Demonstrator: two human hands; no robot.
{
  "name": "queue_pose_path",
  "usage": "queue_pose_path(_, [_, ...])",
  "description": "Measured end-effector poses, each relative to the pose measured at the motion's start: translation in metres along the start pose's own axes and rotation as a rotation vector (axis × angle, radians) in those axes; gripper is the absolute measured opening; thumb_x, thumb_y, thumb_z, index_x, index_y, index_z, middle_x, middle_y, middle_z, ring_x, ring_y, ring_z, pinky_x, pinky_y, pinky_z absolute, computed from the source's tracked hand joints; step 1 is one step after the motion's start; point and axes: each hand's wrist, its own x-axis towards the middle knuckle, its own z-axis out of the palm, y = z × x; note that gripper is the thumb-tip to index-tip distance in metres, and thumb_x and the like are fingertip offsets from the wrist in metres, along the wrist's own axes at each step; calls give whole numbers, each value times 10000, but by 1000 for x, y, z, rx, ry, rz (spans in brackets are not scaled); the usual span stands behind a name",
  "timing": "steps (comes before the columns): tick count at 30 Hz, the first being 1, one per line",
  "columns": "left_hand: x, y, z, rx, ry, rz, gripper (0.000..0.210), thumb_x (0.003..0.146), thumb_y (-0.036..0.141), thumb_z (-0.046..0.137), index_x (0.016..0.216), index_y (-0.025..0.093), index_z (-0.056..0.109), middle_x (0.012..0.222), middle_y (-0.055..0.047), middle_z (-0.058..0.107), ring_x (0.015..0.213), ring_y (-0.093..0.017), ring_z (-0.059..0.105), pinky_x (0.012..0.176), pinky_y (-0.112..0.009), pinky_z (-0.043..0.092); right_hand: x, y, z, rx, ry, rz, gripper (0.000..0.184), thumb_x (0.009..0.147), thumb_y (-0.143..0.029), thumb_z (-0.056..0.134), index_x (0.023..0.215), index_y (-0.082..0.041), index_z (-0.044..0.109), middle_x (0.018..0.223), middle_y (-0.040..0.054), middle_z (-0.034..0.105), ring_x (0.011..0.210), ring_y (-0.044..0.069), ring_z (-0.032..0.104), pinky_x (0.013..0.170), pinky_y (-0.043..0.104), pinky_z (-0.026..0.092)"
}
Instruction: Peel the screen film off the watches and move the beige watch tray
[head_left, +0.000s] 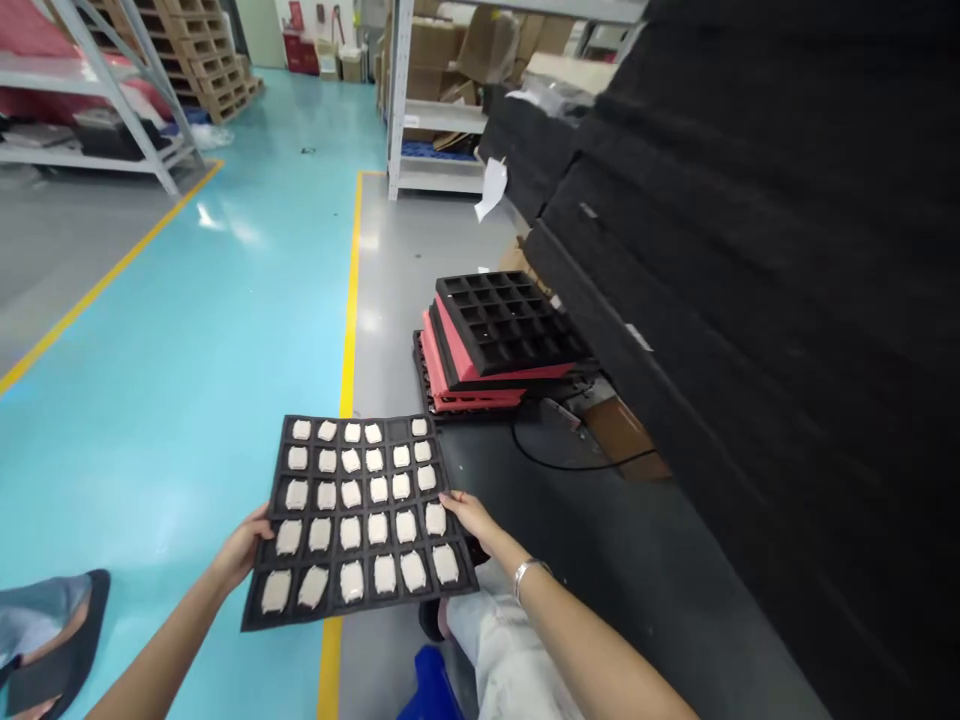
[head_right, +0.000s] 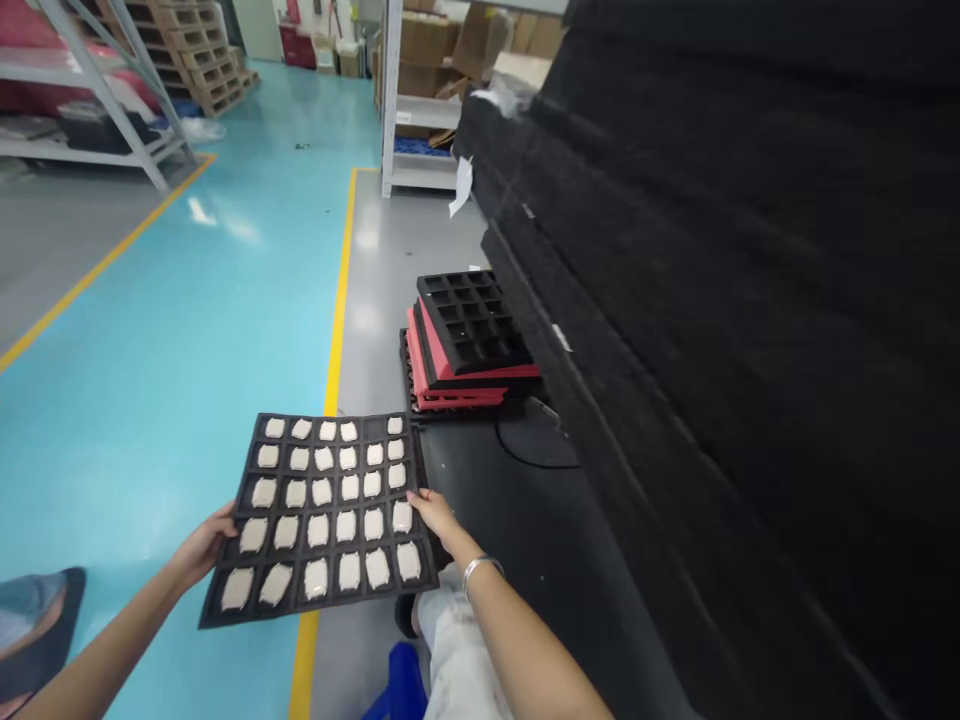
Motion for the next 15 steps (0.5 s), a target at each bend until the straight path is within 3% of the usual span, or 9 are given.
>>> queue_pose_path(2, [45,-21,18,21,28,-6,325,794,121,665,1115,128,614,869,-33,680,596,-136,614,469,-210,469,36,8,-14,-48,37,59,268,982,-358,639,1121,-129,642,1104,76,654,938,212,657,811,387,576])
queue_pose_path(4, [85,-42,31,47,66,-14,184,944,202,617,1110,121,608,879,-31,652,588,-107,578,480,-196,457,69,19,-25,-88,70,122,267,983,-348,638,1139,-132,634,1109,77,648,929,208,656,794,377,581])
queue_pose_path(9, [158,-90,49,100,136,-28,217,989,286,614,1132,123,612,909,-32,637,607,-104,562,516,-209,475,131,55,-45,-164,118,274,259,992,-339,629,1147,-132,622,1069,73,648,867,184,657,742,348,589])
queue_pose_path(15, [210,-127,56,114,171,-18,283,978,302,627,1205,134,614,1037,-69,667,763,-161,641,669,-295,549,183,90,-60,-219,137,366,244,996,-334,624,1133,-132,625,1045,67,649,840,173,654,722,331,586])
